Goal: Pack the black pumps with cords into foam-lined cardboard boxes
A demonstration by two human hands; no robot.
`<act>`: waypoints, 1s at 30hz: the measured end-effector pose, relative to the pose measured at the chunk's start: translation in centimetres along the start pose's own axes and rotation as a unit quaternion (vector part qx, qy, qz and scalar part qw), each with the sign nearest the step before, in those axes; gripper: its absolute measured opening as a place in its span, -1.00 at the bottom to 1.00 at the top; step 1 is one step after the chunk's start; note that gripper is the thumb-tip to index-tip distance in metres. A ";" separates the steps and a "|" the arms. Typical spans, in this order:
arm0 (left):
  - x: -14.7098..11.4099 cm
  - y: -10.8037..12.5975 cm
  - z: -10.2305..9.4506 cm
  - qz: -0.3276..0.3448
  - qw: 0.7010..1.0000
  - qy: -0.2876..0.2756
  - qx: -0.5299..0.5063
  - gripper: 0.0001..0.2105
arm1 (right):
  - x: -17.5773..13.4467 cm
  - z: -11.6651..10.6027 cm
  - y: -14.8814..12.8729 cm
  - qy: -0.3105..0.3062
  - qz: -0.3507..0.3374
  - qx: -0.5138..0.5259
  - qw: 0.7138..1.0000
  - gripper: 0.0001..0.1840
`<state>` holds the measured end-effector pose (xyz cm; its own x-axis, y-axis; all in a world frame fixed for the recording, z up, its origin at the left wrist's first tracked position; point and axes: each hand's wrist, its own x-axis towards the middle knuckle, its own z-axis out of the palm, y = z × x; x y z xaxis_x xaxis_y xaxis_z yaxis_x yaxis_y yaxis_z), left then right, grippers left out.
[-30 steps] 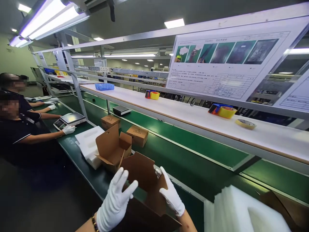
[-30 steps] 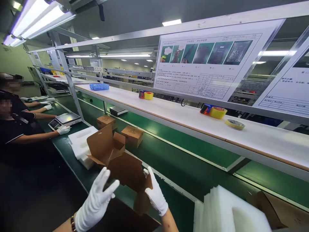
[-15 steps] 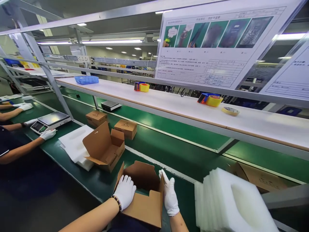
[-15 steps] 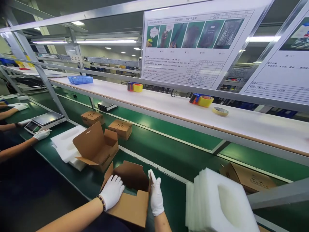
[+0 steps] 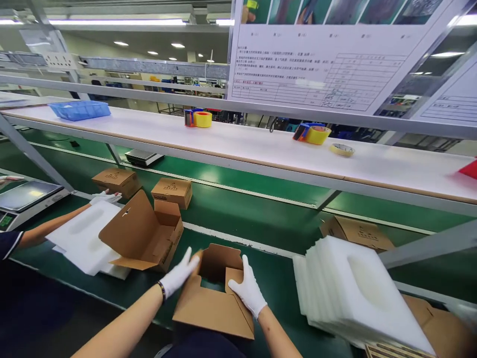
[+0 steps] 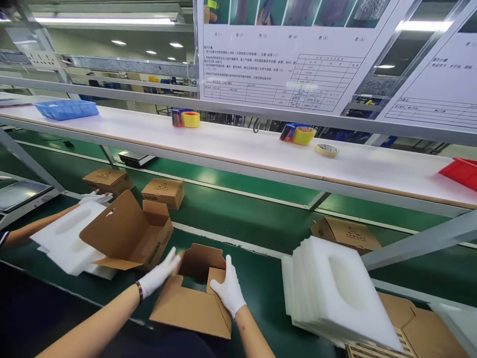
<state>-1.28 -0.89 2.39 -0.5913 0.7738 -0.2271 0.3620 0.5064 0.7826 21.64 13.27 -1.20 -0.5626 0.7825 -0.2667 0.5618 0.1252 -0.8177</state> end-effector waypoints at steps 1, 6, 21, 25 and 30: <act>0.3 -0.5 0.8 -0.002 0.999 -0.035 0.007 -0.22 | 0.1 0.2 0.0 0.016 -0.005 -0.004 1.000 0.01; 1.0 -1.3 2.2 0.139 0.983 -0.084 0.091 -0.40 | -0.2 -0.4 1.0 0.010 -0.094 0.043 0.995 -0.42; 3.8 2.3 3.2 0.136 0.895 -0.214 0.366 -0.09 | 2.1 1.2 -1.0 -0.097 0.020 -0.279 0.955 0.33; 3.3 2.1 4.1 0.127 0.898 -0.181 0.381 -0.15 | 1.9 2.6 -0.1 -0.049 0.015 -0.319 0.947 0.16; 2.9 1.8 4.6 0.115 0.915 -0.160 0.351 -0.17 | 1.8 4.0 0.8 0.006 0.009 -0.322 0.947 0.14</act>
<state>0.96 3.98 0.48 -0.2405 0.9055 -0.3496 0.8908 0.3490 0.2909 18.59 12.35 -4.37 -0.5447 0.7943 -0.2688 0.8266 0.4546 -0.3317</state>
